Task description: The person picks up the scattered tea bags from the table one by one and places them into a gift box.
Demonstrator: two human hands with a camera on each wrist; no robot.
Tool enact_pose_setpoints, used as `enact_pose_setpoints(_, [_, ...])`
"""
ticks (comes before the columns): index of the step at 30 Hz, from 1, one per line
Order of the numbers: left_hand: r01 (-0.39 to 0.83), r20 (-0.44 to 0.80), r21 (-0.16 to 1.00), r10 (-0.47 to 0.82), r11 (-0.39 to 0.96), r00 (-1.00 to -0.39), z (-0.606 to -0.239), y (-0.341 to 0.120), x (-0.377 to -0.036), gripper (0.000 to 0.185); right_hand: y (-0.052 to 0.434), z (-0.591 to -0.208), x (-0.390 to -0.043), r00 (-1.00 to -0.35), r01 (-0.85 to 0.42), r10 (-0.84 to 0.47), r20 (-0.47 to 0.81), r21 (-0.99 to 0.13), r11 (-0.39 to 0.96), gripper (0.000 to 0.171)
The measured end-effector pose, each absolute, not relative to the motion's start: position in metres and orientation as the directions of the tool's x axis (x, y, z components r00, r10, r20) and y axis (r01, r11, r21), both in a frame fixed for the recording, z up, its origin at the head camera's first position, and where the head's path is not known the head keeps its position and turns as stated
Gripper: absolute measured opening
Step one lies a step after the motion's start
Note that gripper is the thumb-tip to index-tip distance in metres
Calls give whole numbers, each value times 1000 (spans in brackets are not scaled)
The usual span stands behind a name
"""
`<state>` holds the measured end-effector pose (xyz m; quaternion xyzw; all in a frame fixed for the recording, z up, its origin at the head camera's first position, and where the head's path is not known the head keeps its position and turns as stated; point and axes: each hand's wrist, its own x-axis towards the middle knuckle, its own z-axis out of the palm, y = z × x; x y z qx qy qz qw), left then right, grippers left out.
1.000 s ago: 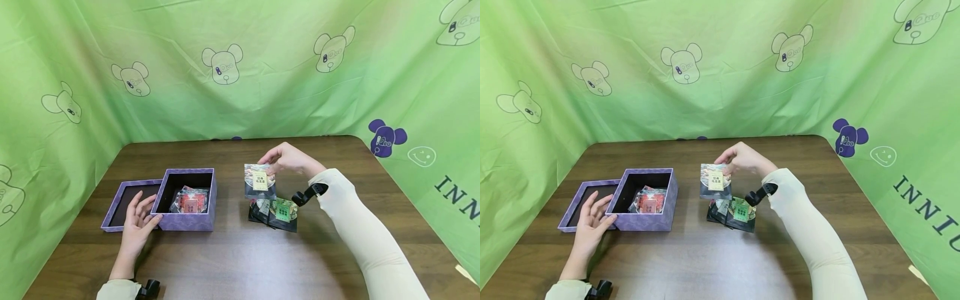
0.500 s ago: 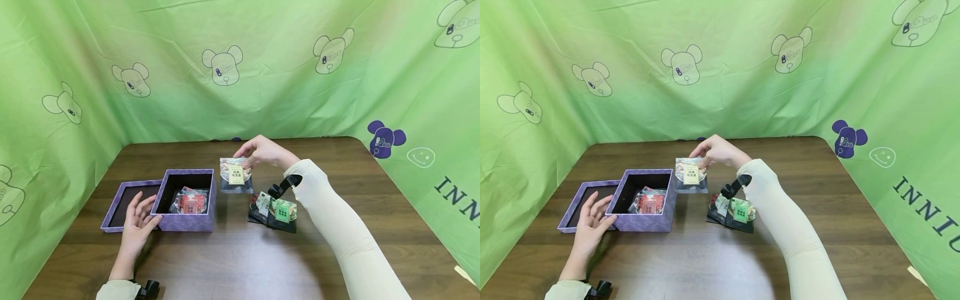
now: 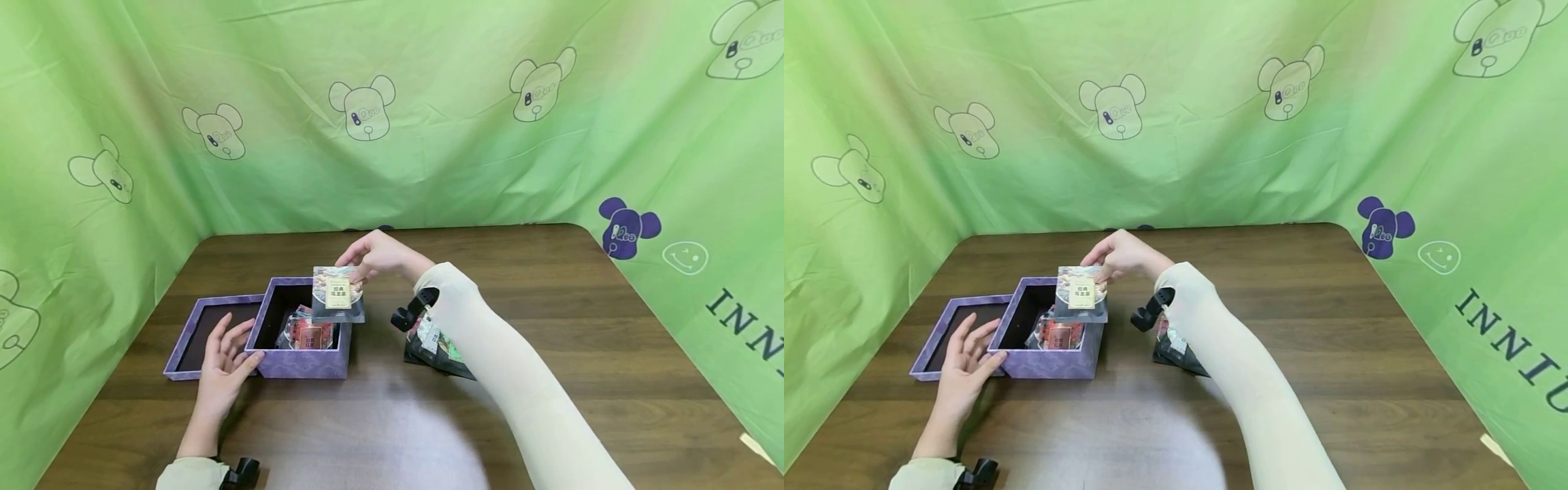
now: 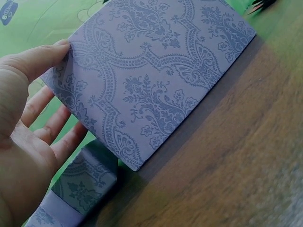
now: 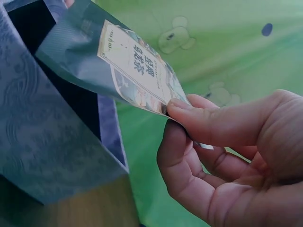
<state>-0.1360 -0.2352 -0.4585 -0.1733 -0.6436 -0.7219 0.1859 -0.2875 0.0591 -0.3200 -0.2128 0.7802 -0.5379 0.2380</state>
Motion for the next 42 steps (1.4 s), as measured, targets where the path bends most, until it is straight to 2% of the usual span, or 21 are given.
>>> enact_pose_setpoints(6, [483,481,871,-47,-92,-876,-458,-234,-137,82,30,-326,-286,-808,14,-564,-169,-963,270,39])
enact_pose_setpoints(17, [489,488,866,-38,-104,-872,-457,-233,-137,82,-4,-350,-274,-807,0,-566,-168,-959,285,37])
enact_pose_setpoints(22, [505,506,853,-30,-129,-862,-458,-233,-137,82,-10,-356,-267,-808,-60,-572,-143,-945,321,30])
enact_pose_setpoints(33, [503,503,854,-36,-131,-863,-459,-234,-136,82,-11,-356,-263,-782,-317,-620,-64,-815,484,27])
enact_pose_setpoints(38, [496,495,860,-43,-118,-868,-457,-234,-135,82,-7,-350,-264,-771,-359,-635,-45,-793,493,28])
enact_pose_setpoints(42, [497,496,860,-41,-120,-868,-457,-233,-135,83,-4,-347,-263,-769,-340,-638,-46,-816,468,28])
